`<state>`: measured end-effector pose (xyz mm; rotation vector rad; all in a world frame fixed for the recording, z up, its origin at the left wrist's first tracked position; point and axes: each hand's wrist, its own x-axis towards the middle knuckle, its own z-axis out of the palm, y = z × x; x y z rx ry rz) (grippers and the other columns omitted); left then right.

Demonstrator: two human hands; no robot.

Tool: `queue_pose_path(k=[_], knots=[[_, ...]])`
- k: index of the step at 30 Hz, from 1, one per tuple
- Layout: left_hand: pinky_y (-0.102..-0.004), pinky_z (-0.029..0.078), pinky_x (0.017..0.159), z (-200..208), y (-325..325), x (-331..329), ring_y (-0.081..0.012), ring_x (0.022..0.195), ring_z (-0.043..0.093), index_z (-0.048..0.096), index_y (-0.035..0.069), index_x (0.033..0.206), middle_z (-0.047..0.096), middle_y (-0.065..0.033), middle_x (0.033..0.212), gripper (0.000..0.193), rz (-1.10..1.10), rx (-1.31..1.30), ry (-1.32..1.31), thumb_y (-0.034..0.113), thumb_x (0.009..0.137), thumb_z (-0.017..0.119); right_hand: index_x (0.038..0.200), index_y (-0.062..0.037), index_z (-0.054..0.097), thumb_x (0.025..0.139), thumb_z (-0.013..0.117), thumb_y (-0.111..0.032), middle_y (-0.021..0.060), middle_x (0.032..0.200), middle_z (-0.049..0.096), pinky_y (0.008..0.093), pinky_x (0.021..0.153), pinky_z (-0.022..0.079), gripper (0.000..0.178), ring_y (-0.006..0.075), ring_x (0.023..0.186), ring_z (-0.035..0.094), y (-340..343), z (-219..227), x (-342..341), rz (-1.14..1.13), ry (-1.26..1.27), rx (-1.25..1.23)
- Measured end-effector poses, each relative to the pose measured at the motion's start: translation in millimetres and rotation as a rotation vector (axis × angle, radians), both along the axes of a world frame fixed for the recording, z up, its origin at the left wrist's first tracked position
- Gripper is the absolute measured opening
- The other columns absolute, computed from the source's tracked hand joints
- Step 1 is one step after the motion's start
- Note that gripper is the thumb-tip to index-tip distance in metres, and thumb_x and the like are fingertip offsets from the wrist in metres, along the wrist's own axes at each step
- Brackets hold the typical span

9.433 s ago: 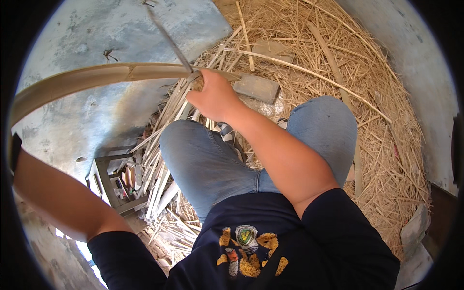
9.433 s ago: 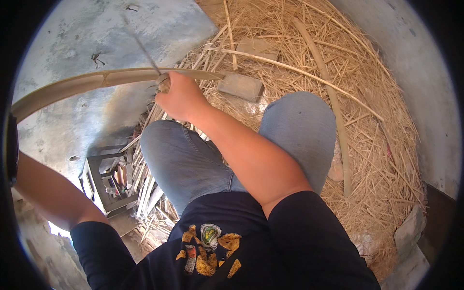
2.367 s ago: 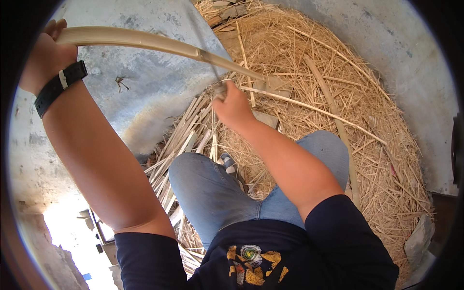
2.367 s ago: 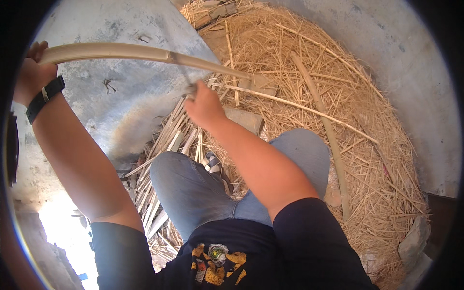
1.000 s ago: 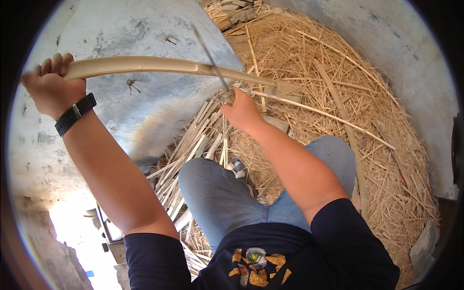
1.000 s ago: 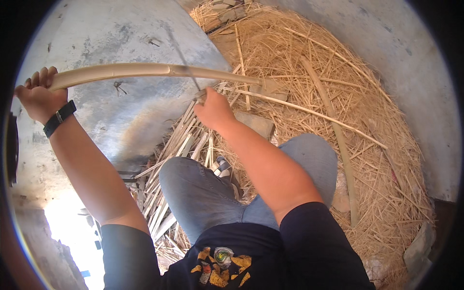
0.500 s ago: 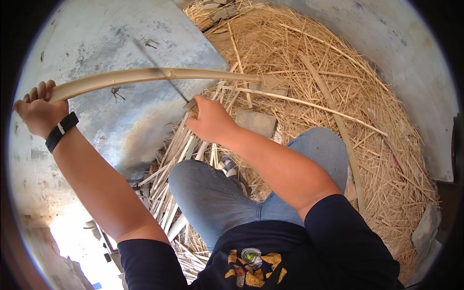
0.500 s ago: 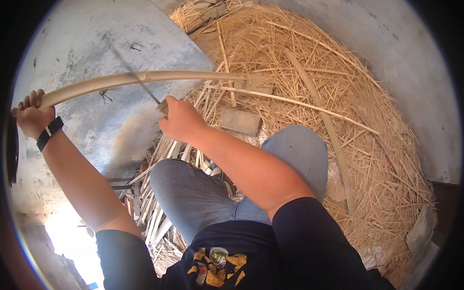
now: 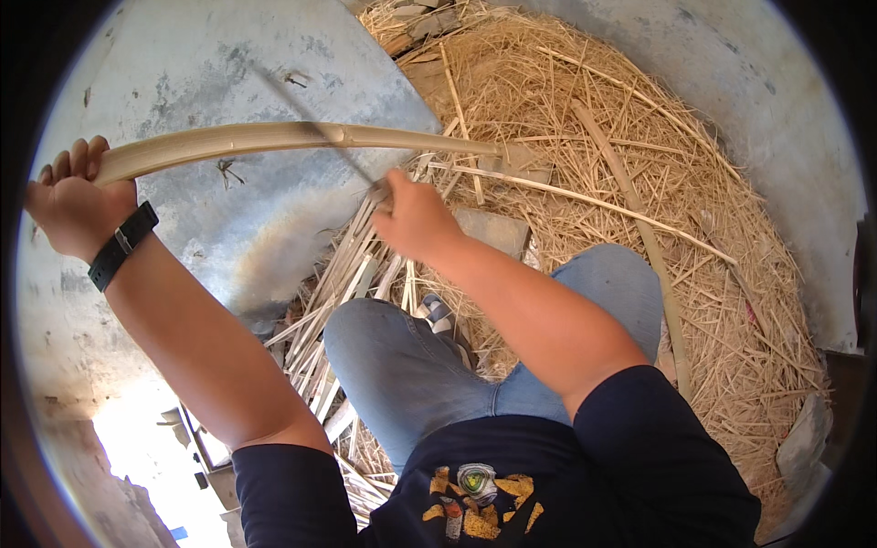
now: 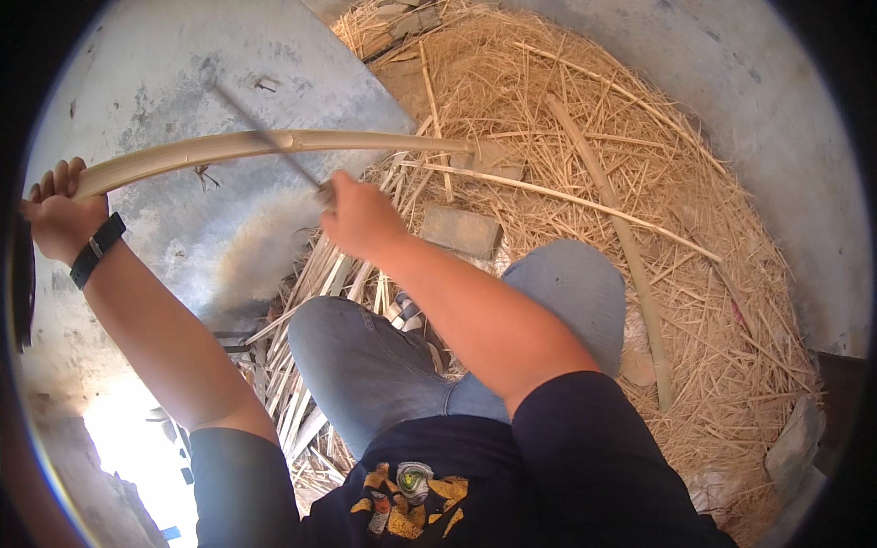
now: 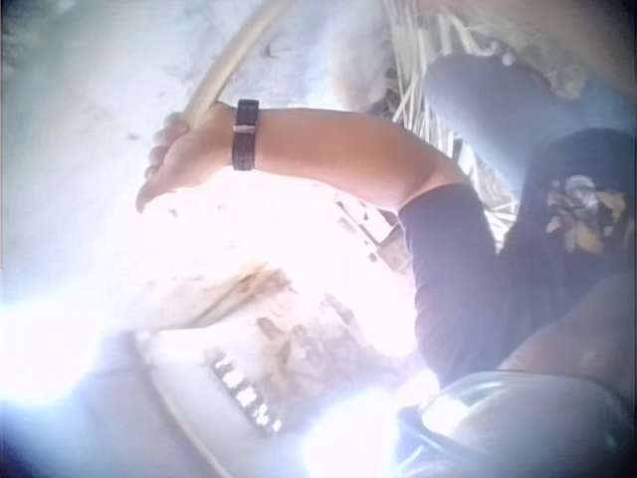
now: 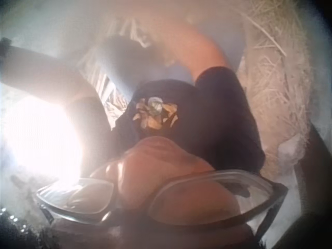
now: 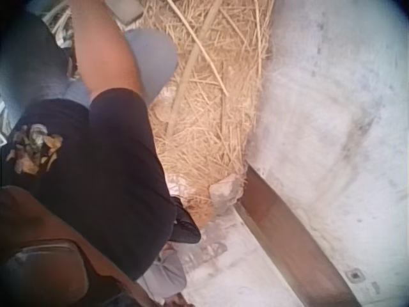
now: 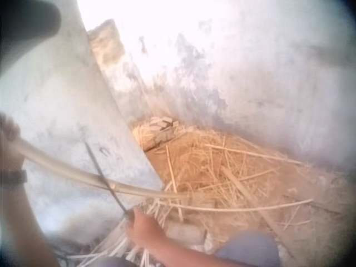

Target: The person sits on a straw-covered floor and uses a knife to split long bamboo poles into thin strips. They hold the bamboo with one hand and use the knife to shave and split the material, creating a pile of bamboo strips.

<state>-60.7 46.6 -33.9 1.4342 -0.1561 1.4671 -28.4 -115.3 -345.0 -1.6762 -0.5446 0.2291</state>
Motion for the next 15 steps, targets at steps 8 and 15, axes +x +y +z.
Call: queue_pose_path(k=[8,15], knots=[[-0.0304,0.041,0.049,1.1,6.2,6.9,-0.0188,0.057,0.042,0.039,0.001,0.091,0.041,-0.0086,0.074,0.013,0.087,-0.060,-0.079,0.012,0.099,0.042,0.114,0.0061,0.056,0.084,0.063,-0.009,0.0230,0.103,0.069,0.0420,0.087,0.055,0.035,0.0334,0.093,0.070,-4.2,-17.8,1.6,-0.129,0.130,0.018],[-0.0365,0.061,0.065,-2.8,53.1,7.0,-0.0263,0.076,0.064,0.043,-0.011,0.113,0.056,-0.0178,0.095,0.020,0.723,0.488,0.195,0.002,0.097,0.043,0.112,0.0053,0.056,0.083,0.063,-0.011,0.0187,0.090,0.069,0.0411,0.076,0.055,0.033,0.0293,0.081,0.069,4.5,-33.4,5.3,-0.120,0.185,0.022]])
